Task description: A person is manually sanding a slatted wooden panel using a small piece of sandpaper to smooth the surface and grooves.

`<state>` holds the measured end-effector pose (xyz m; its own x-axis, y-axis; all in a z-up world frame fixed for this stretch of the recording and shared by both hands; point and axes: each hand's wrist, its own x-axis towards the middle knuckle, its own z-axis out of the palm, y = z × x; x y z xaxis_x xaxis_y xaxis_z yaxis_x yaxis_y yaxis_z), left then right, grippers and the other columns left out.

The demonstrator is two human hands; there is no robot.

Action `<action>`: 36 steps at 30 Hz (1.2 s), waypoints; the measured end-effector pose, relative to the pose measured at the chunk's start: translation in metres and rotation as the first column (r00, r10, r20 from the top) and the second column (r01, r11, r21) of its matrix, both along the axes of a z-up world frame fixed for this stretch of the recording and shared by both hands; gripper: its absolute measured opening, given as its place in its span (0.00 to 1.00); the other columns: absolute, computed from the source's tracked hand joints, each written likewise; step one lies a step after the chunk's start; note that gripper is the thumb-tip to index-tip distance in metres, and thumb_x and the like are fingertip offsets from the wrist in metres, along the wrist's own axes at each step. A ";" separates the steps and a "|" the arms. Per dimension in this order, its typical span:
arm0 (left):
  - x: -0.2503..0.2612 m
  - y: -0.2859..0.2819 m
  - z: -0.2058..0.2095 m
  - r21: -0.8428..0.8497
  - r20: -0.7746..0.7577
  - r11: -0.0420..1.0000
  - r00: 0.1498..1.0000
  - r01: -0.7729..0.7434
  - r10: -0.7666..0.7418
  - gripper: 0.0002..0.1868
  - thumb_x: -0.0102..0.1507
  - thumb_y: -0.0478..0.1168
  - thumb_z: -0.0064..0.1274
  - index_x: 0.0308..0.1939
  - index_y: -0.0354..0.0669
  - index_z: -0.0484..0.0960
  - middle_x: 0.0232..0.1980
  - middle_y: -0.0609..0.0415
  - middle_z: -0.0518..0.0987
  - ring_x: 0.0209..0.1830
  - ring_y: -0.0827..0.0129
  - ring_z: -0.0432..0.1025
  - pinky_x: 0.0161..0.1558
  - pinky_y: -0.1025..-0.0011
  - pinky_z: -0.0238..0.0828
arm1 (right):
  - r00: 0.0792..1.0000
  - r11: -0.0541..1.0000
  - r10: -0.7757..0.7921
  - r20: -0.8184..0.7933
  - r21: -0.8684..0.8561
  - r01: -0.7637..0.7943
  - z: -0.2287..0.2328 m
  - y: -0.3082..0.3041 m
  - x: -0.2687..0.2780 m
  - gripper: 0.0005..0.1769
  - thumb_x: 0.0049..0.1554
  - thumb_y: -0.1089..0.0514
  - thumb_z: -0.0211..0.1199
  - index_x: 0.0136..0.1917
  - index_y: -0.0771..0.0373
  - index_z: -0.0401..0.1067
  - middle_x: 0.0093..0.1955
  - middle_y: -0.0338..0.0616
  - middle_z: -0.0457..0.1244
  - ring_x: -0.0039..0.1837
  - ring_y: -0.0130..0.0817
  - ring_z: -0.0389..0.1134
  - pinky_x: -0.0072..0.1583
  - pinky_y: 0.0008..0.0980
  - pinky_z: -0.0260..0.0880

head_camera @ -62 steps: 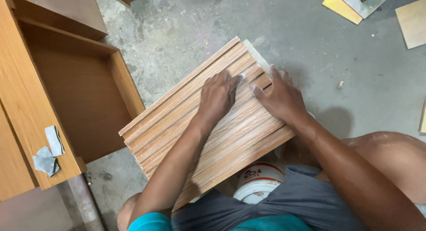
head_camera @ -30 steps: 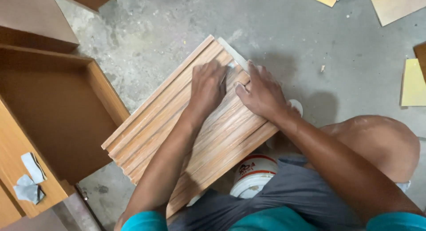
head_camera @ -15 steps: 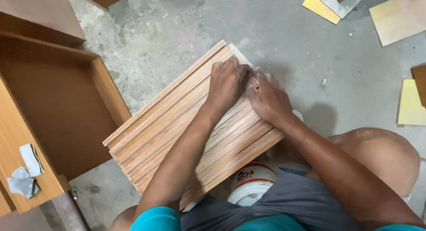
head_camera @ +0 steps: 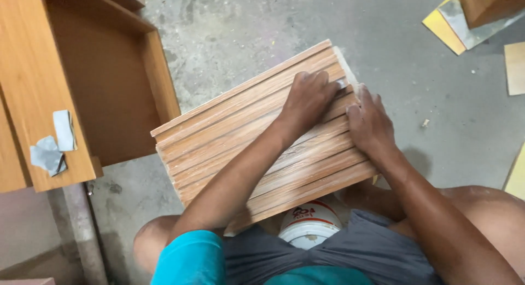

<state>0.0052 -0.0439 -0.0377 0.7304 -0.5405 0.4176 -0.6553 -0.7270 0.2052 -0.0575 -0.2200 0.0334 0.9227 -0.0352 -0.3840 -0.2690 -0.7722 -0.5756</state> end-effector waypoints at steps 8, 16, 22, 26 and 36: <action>-0.101 0.234 0.076 0.081 -0.130 0.997 0.991 -0.005 0.015 0.07 0.66 0.37 0.52 0.46 0.47 0.83 0.35 0.56 0.69 0.38 0.59 0.72 0.51 0.61 0.66 | 0.997 0.997 -0.059 -0.042 0.053 0.061 0.007 -0.001 -0.003 0.44 0.60 0.43 0.42 0.82 0.69 0.50 0.70 0.74 0.54 0.74 0.75 0.54 0.70 0.66 0.53; -0.042 0.098 0.044 -0.116 -0.098 0.989 0.990 0.088 -0.099 0.07 0.66 0.37 0.47 0.45 0.47 0.81 0.35 0.54 0.69 0.37 0.56 0.70 0.46 0.57 0.64 | 1.000 1.000 -0.015 -0.008 -0.025 0.015 0.009 0.003 -0.005 0.44 0.61 0.43 0.38 0.82 0.73 0.49 0.73 0.77 0.52 0.77 0.75 0.49 0.72 0.66 0.49; -0.077 0.187 0.064 -0.021 -0.205 0.996 0.975 0.088 -0.090 0.07 0.69 0.39 0.47 0.44 0.48 0.82 0.36 0.57 0.69 0.42 0.60 0.72 0.52 0.60 0.63 | 0.998 0.998 -0.050 -0.040 0.029 0.051 0.025 0.010 0.000 0.46 0.59 0.42 0.38 0.83 0.72 0.48 0.73 0.78 0.51 0.76 0.76 0.50 0.72 0.66 0.49; -0.058 0.160 0.028 -0.110 -0.192 0.989 0.974 0.099 -0.118 0.08 0.69 0.39 0.47 0.47 0.50 0.82 0.35 0.56 0.69 0.40 0.59 0.71 0.52 0.59 0.63 | 0.999 0.999 -0.034 0.009 -0.026 0.034 0.008 0.006 0.000 0.44 0.60 0.42 0.39 0.82 0.72 0.50 0.70 0.76 0.54 0.74 0.75 0.54 0.69 0.67 0.52; -0.009 0.033 0.041 -0.107 -0.325 0.993 0.942 0.053 -0.085 0.07 0.62 0.38 0.51 0.41 0.53 0.81 0.39 0.55 0.75 0.44 0.60 0.75 0.57 0.57 0.61 | 0.999 0.999 -0.050 0.001 -0.013 0.050 0.007 0.008 0.002 0.43 0.60 0.43 0.38 0.81 0.73 0.51 0.71 0.75 0.54 0.73 0.76 0.55 0.69 0.68 0.53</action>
<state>-0.0041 -0.0109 0.0034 0.7981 -0.5637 0.2128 -0.5873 -0.6489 0.4838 -0.0559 -0.2118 0.0408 0.9201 -0.0858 -0.3822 -0.3066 -0.7652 -0.5661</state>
